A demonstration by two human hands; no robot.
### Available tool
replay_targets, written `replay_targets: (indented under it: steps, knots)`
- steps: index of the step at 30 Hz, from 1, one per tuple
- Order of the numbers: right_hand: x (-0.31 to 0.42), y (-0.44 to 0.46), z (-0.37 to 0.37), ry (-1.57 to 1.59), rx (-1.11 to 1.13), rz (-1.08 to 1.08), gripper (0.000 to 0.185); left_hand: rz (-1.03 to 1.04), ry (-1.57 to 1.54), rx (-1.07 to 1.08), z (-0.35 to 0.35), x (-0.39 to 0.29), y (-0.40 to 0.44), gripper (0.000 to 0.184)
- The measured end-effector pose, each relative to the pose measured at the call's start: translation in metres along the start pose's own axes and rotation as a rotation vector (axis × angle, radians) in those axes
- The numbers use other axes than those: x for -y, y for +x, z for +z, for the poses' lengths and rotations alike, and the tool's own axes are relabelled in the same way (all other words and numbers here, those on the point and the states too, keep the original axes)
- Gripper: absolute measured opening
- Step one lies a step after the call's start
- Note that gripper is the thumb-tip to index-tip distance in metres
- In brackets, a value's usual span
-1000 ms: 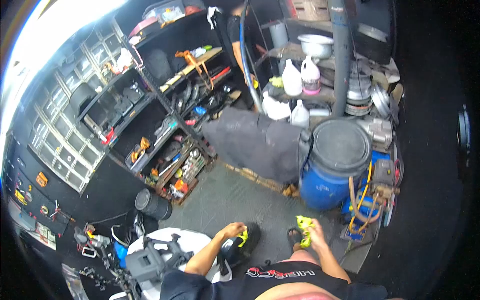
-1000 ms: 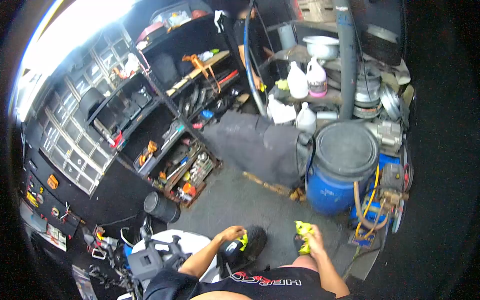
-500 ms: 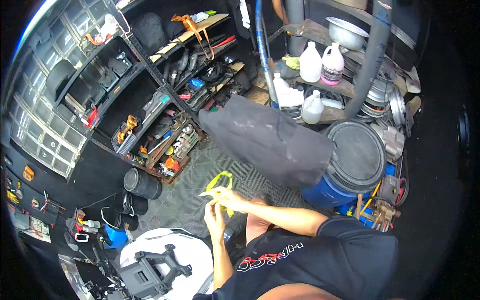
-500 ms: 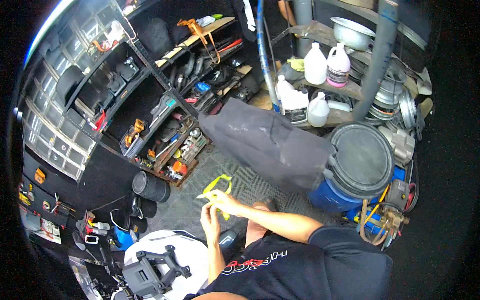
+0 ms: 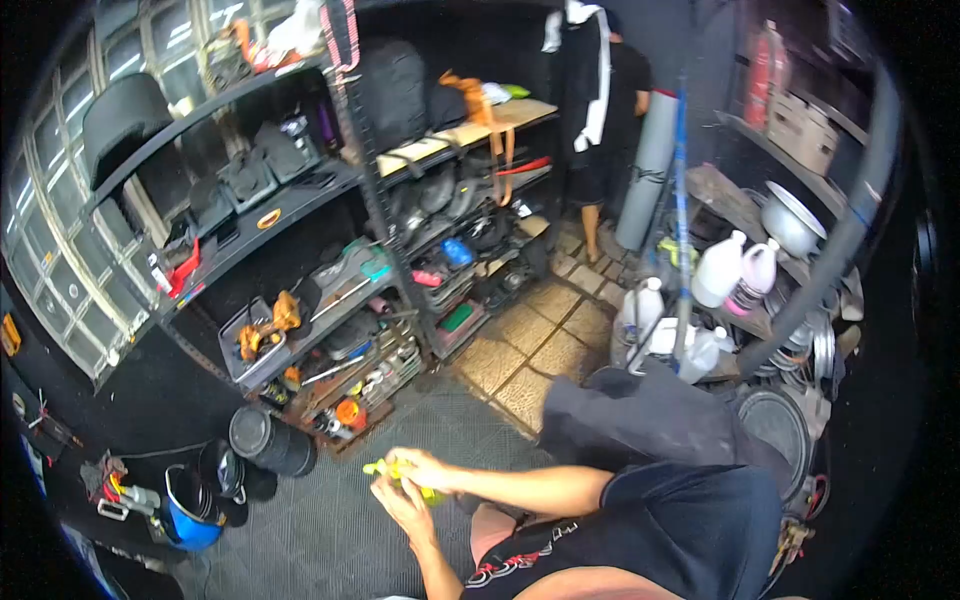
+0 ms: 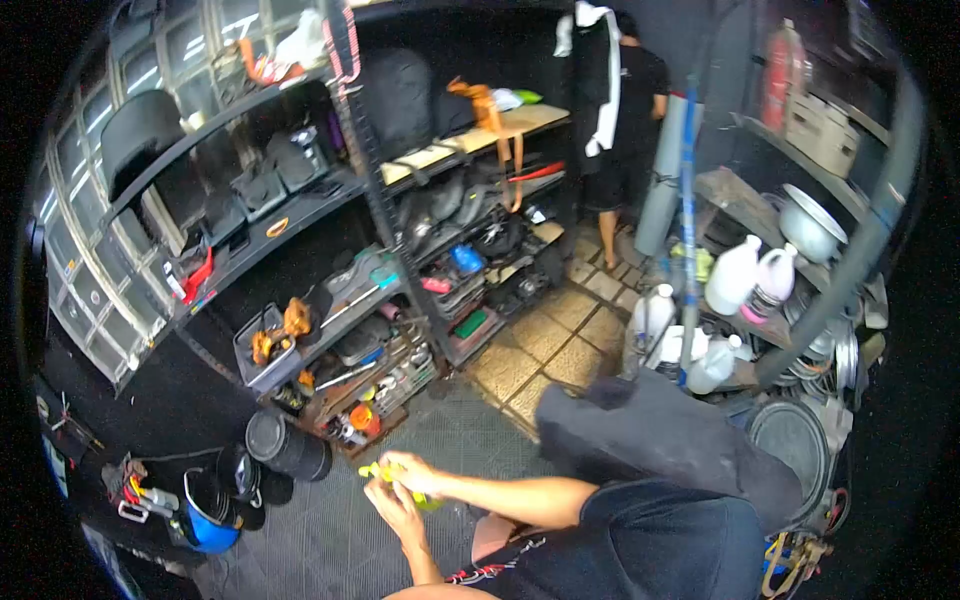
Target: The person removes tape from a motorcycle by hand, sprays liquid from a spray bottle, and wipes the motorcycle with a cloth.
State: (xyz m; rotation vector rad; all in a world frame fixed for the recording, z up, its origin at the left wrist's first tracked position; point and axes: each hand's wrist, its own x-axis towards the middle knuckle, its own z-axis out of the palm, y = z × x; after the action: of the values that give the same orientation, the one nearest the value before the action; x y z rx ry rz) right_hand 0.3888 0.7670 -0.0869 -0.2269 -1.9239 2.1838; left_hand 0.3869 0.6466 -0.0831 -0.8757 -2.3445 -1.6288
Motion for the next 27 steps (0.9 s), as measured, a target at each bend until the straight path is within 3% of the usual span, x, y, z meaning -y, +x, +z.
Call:
replay_targets:
  steps: [1,3,4,5,6,8,9,11,12,15,17,19,21,23,24,25,27]
  knots:
    - [0.009,0.031,0.005,-0.043,0.004,0.085,0.015,-0.021,0.01,-0.005,-0.008,0.006,0.037,0.038]
    - [0.017,0.083,0.014,-0.049,0.004,0.04,0.023,-0.205,-0.416,-0.147,-0.017,0.008,0.085,0.066]
    - [0.009,0.105,0.016,0.079,0.019,0.113,0.016,-0.204,-0.458,-0.157,-0.03,0.006,0.111,0.077]
    - [0.03,0.118,0.019,0.209,0.017,0.005,0.01,-0.155,-0.073,-0.246,-0.046,0.015,0.137,0.077]
    - [0.04,0.134,0.023,0.401,-0.027,0.231,0.008,-0.251,-0.253,-0.289,-0.064,0.023,0.158,0.071]
    - [0.061,0.163,0.033,0.283,-0.006,0.282,0.011,-0.17,-0.019,-0.261,-0.106,0.047,0.196,0.055]
    - [0.057,0.176,0.032,0.279,0.057,0.293,0.012,-0.131,0.021,-0.22,-0.121,0.048,0.206,0.057]
    - [0.03,0.207,0.028,0.541,0.256,0.347,0.007,-0.165,-0.156,-0.203,-0.125,0.073,0.21,0.059]
    - [0.033,0.218,0.047,0.527,0.334,0.388,0.007,-0.265,-0.374,-0.149,-0.117,0.086,0.203,0.06]
    - [0.037,0.259,0.079,0.711,0.322,0.462,0.021,-0.56,-1.1,-0.118,-0.078,0.146,0.183,0.059]
    - [0.036,0.29,0.099,0.704,0.419,0.532,0.023,-0.793,-1.278,-0.312,-0.084,0.14,0.198,0.054]
    - [0.014,0.312,0.105,0.509,0.59,0.51,0.024,-0.735,-1.307,-0.519,-0.072,0.153,0.212,0.046]
    - [0.001,0.333,0.133,0.407,0.683,0.421,0.019,-0.748,-1.186,-0.778,-0.07,0.178,0.237,0.041]
    - [-0.027,0.371,0.156,0.18,0.775,0.21,0.018,-0.809,-0.706,-0.841,-0.088,0.209,0.253,0.034]
    - [-0.032,0.388,0.172,0.235,0.843,0.203,0.018,-0.825,-0.426,-0.828,-0.104,0.226,0.261,0.03]
    - [-0.037,0.398,0.182,0.249,0.872,0.223,0.018,-0.839,-0.406,-0.858,-0.111,0.234,0.261,0.03]
    - [-0.007,0.417,0.215,0.087,1.009,0.035,0.018,-0.85,-0.289,-0.961,-0.145,0.213,0.289,0.027]
